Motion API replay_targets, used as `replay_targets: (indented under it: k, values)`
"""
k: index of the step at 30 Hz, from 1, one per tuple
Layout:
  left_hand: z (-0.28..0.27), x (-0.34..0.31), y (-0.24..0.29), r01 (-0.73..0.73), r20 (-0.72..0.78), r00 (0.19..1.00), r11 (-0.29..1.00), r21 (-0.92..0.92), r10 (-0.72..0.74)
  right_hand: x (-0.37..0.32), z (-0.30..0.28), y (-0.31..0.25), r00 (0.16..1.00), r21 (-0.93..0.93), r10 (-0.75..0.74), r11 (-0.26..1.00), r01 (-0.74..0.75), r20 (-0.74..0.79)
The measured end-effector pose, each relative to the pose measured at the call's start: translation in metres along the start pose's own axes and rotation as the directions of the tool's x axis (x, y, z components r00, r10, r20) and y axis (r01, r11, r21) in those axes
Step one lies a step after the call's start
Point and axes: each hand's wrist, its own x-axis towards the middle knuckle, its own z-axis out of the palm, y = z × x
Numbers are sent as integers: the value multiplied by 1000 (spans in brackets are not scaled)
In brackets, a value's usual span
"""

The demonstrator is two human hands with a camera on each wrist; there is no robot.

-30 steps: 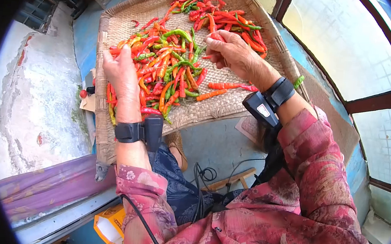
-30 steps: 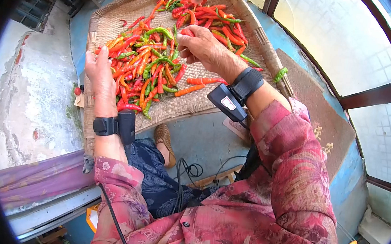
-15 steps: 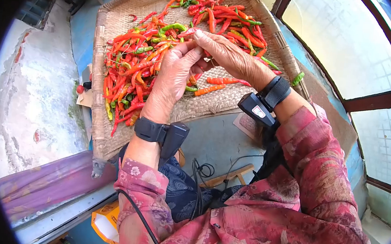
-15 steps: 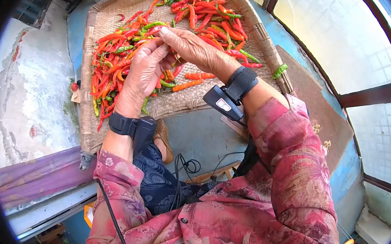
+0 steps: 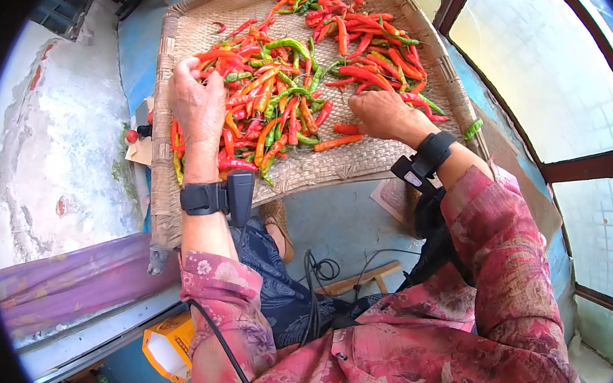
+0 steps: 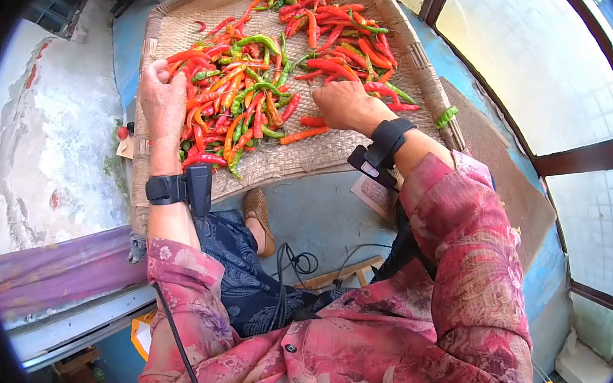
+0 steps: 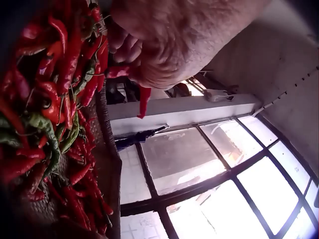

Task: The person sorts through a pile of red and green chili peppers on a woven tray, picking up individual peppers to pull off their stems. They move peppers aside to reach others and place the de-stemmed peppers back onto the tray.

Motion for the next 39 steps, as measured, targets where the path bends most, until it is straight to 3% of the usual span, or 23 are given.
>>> replay_targets:
  k: [2, 4, 6, 7, 10, 12, 14, 15, 16, 17, 18, 19, 20, 23, 25, 27, 28, 29, 30, 33, 35, 38, 39]
  values:
    - [0, 1, -5, -195, -191, 952, 955, 223, 239, 2, 3, 2, 999, -30, -39, 999, 39, -22]
    - [0, -2, 5, -228, -192, 949, 965, 128, 249, 2, -4, -6, 999, -30, -11, 999, 12, 38]
    - [4, -10, 21, -124, 134, 981, 984, -126, 141, 4, -3, -7, 993, -49, -24, 998, 30, 111]
    - [10, -12, 26, -243, 191, 949, 967, -74, 253, 3, -4, -8, 993, -50, -24, 998, 30, 112]
    - [30, -29, 35, -393, 238, 881, 912, -117, 410, 3, -4, -8, 995, -31, -24, 999, 27, 99]
    - [38, -40, 42, -328, 306, 873, 921, -209, 380, 5, -1, 0, 998, 17, 35, 999, -34, -54]
    - [46, -46, 44, -357, 313, 852, 903, -238, 419, 11, -7, 14, 986, 192, 33, 981, -1, -163]
    - [49, -49, 45, -241, 376, 858, 921, -305, 349, 13, -11, 21, 959, 314, 21, 947, 72, -284]
    - [50, -53, 48, -118, 444, 851, 925, -360, 281, 12, -21, 20, 941, 507, 67, 854, 119, -332]
    - [51, -57, 51, -119, 448, 848, 925, -361, 284, 9, -31, 19, 972, 786, 118, 612, 89, -202]
    - [49, -59, 58, 108, 577, 790, 881, -462, 206, 4, -43, 12, 991, 956, 120, 291, 24, -62]
    - [48, -60, 64, 337, 699, 698, 790, -512, 156, 2, -46, 4, 986, 978, 110, 180, 101, -122]
    - [46, -60, 69, 335, 703, 692, 790, -513, 163, 2, -48, -3, 977, 982, 109, 67, 177, -184]
    - [41, -57, 70, 437, 725, 678, 726, -530, 120, 7, -46, -7, 962, 966, 107, -38, 256, -251]
    - [38, -51, 65, 405, 668, 742, 764, -502, 46, 7, -45, -6, 953, 961, 146, -44, 273, -264]
    - [33, -38, 51, 295, 546, 838, 843, -450, -1, 8, -41, -3, 974, 871, 102, 473, 133, -204]
    - [26, -28, 44, 201, 462, 886, 931, -304, -41, 15, -25, -3, 899, 584, -76, 735, 343, -432]
    - [20, -21, 32, 89, 340, 940, 978, -188, -20, 16, -10, 2, 936, 476, -198, 819, 322, -292]
    - [9, -15, 29, 20, 278, 961, 997, -75, 1, 8, -6, -5, 948, 351, -292, 880, 318, -128]
    - [-7, -4, 3, 17, 217, 976, 997, -70, -1, -5, 5, -21, 978, 183, -206, 961, 208, -31]
    - [-14, 0, -8, -59, 227, 974, 981, 185, 15, -1, 5, -19, 979, 146, -202, 970, 196, 23]
    - [-16, -2, -1, -130, 75, 991, 954, 270, 114, -7, -13, -22, 979, 95, -160, 984, 148, 130]
    - [-16, -4, 3, -174, 97, 982, 972, 159, 160, -8, -20, -19, 979, 95, -133, 988, 119, 152]
